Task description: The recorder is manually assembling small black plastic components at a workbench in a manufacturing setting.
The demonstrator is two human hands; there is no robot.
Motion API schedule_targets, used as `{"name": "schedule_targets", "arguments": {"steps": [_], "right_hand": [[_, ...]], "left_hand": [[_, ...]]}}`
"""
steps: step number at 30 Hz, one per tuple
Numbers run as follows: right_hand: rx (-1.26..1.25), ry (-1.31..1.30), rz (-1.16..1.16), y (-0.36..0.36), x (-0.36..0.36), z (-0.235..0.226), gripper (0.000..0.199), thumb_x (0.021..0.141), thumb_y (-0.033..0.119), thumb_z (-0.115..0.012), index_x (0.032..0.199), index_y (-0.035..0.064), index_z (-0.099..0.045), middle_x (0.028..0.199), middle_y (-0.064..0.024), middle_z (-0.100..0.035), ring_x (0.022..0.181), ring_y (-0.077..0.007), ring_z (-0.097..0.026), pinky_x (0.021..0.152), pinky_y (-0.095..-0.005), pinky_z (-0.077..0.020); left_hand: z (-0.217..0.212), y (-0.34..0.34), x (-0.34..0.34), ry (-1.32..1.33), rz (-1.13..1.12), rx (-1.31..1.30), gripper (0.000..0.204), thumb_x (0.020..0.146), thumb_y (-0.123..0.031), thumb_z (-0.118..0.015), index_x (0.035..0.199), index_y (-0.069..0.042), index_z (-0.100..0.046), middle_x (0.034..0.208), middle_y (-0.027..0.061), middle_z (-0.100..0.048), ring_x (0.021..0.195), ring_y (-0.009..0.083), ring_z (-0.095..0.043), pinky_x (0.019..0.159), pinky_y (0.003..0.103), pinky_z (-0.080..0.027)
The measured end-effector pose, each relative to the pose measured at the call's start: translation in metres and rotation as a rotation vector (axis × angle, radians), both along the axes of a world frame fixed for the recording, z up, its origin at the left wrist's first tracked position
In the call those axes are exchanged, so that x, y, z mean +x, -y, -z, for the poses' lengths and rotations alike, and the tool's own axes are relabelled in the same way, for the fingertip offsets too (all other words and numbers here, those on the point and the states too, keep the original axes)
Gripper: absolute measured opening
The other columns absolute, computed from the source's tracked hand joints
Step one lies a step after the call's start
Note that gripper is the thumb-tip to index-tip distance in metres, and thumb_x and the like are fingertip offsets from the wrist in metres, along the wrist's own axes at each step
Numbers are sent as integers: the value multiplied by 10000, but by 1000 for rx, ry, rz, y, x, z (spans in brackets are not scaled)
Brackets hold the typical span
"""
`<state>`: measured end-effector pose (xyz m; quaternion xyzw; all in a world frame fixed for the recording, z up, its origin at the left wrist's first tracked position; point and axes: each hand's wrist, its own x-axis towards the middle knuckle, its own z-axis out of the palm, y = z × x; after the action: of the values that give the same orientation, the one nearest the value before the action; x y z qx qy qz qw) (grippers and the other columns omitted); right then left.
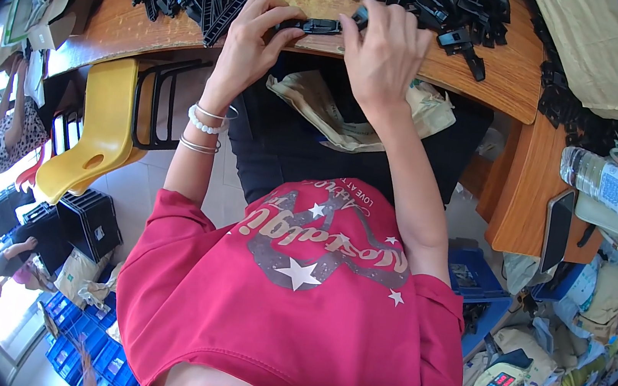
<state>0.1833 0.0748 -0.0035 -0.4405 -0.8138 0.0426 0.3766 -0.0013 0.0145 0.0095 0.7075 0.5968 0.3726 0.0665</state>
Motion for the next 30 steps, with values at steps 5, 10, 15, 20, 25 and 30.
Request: {"name": "schedule_targets", "arguments": {"steps": [5, 10, 15, 20, 25, 30], "right_hand": [[8, 6, -98, -5, -1, 5, 328, 780, 125, -727, 1079, 38, -626, 934, -73, -570, 897, -245, -543, 761, -390, -364], [8, 19, -89, 1, 17, 1, 299, 776, 114, -735, 1044, 31, -634, 975, -73, -586, 908, -256, -539, 773, -390, -382], [-376, -178, -309, 0, 20, -11, 208, 791, 70, -718, 976, -2, -656, 873, -90, -612, 835, -263, -573, 762, -369, -416], [-501, -255, -391, -7, 24, -9, 216, 780, 44, -723, 985, -16, -688, 865, -99, -620, 811, -266, -583, 758, -359, -449], [-273, -279, -457, -10, 14, 0, 202, 739, 36, -742, 935, -1, -710, 885, -77, -606, 829, -239, -557, 761, -352, -438], [-174, -204, -339, 4, 7, 3, 244, 740, 23, -720, 982, 17, -687, 924, -62, -575, 882, -262, -549, 810, -362, -423]], "left_hand": [[0, 0, -6, 91, 38, -45, 218, 776, -63, -716, 985, -15, -674, 915, 97, -596, 886, 281, -560, 783, 354, -477], [1, 0, -9, 97, 45, -50, 214, 770, -66, -722, 971, -4, -683, 924, 96, -600, 883, 271, -565, 779, 345, -480], [0, -5, -10, 87, 95, -67, 213, 763, -71, -727, 966, -11, -695, 919, 95, -602, 878, 262, -567, 771, 341, -482], [1, -8, -10, 101, 134, -64, 218, 756, -52, -720, 967, -5, -698, 916, 93, -616, 873, 262, -566, 766, 343, -485], [1, -11, -6, 63, 156, -35, 222, 749, -39, -727, 964, 5, -699, 922, 87, -633, 865, 247, -583, 757, 335, -489], [-1, -10, -5, 114, 193, -119, 269, 733, -61, -763, 987, 7, -705, 927, 69, -650, 869, 202, -607, 766, 309, -490]]}}
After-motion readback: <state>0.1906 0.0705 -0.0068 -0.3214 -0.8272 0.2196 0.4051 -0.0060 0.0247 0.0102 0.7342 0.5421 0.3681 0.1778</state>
